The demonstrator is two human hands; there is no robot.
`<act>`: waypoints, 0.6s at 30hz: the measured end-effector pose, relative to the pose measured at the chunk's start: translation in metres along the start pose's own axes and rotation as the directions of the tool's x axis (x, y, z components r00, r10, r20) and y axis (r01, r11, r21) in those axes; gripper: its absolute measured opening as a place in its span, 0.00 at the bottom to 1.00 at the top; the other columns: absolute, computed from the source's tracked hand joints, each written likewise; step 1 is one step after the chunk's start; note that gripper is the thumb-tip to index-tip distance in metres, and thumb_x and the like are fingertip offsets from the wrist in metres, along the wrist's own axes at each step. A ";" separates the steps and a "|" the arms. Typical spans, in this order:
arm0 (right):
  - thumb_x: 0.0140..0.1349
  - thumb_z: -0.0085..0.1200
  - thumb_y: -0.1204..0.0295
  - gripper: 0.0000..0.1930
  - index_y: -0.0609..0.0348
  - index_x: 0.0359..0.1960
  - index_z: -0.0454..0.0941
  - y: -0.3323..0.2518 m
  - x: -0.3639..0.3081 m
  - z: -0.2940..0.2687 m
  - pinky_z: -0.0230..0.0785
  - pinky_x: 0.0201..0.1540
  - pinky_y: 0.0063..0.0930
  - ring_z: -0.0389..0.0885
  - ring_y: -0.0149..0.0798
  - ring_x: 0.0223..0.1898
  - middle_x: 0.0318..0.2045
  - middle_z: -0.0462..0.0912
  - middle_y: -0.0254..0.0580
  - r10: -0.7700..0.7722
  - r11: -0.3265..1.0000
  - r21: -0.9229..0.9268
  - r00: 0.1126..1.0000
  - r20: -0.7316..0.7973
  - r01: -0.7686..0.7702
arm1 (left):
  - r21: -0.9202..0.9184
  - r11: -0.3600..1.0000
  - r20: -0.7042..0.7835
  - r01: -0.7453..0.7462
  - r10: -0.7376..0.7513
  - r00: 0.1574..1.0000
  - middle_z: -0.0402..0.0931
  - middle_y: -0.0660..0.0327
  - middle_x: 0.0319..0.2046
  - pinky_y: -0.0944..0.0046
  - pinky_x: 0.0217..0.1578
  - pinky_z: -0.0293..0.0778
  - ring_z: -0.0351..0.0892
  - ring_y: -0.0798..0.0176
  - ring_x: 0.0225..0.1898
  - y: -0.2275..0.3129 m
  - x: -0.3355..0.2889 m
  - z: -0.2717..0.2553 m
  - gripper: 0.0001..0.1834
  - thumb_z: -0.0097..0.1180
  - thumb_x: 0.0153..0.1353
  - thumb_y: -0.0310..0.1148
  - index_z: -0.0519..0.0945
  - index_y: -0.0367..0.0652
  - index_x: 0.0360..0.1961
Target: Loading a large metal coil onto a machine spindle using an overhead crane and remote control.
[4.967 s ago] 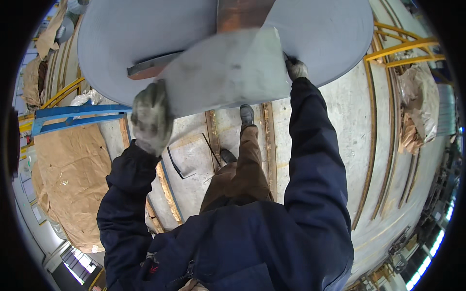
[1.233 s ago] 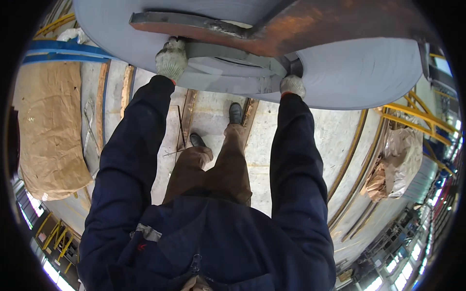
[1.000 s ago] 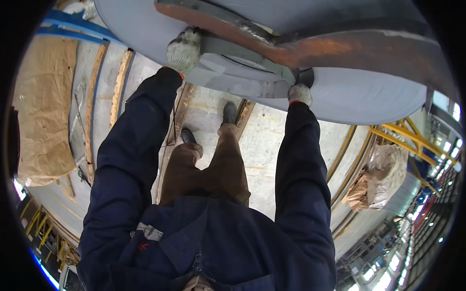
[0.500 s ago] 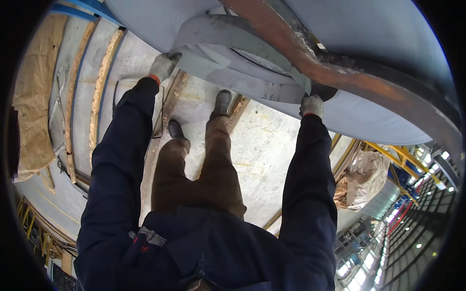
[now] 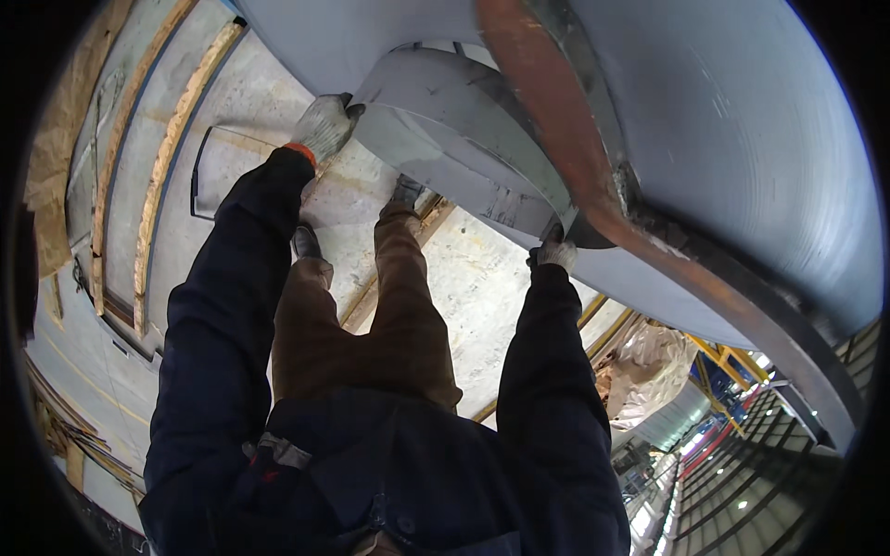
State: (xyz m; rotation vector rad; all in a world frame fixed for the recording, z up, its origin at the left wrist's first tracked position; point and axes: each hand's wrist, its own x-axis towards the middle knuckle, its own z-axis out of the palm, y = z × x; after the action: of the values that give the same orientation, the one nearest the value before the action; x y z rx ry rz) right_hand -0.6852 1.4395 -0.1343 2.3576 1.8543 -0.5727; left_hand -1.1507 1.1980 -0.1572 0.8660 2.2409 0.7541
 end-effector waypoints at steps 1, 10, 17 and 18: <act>0.71 0.47 0.40 0.39 0.77 0.29 0.77 -0.001 -0.002 -0.001 0.71 0.11 0.38 0.80 0.46 0.11 0.13 0.78 0.54 -0.054 0.998 0.024 0.999 0.005 0.054 | 0.013 1.000 -0.020 -0.026 0.026 0.999 0.82 0.36 0.40 0.44 0.48 0.75 0.81 0.35 0.46 -0.003 0.000 0.002 0.24 0.54 0.68 0.46 0.82 0.31 0.46; 0.73 0.54 0.51 0.25 0.68 0.47 0.75 -0.001 -0.006 0.005 0.70 0.10 0.35 0.78 0.42 0.11 0.19 0.79 0.47 0.018 0.921 0.386 0.994 0.111 -0.060 | 0.025 0.993 -0.020 -0.114 0.115 0.993 0.82 0.38 0.36 0.42 0.47 0.75 0.81 0.35 0.44 0.000 0.004 0.004 0.19 0.54 0.68 0.43 0.81 0.34 0.42; 0.72 0.54 0.55 0.22 0.66 0.48 0.74 -0.009 -0.010 0.019 0.70 0.10 0.39 0.77 0.42 0.11 0.22 0.81 0.50 0.150 0.811 0.543 0.974 0.168 -0.219 | 0.053 0.992 -0.071 -0.110 0.114 0.991 0.83 0.39 0.38 0.42 0.48 0.76 0.81 0.36 0.45 0.009 0.029 0.005 0.20 0.54 0.68 0.44 0.81 0.34 0.45; 0.72 0.54 0.54 0.22 0.66 0.48 0.74 -0.004 -0.010 0.023 0.71 0.11 0.39 0.77 0.43 0.11 0.22 0.81 0.51 0.166 0.794 0.562 0.972 0.165 -0.231 | 0.056 0.994 -0.050 -0.093 0.096 0.994 0.83 0.39 0.38 0.42 0.48 0.76 0.82 0.36 0.45 0.012 0.032 0.005 0.21 0.54 0.68 0.44 0.82 0.34 0.46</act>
State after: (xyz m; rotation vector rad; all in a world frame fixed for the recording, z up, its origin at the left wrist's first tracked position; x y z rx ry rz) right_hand -0.6968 1.4245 -0.1513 2.7522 1.4994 -1.3751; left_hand -1.1613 1.2303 -0.1628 0.9944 2.2886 0.7716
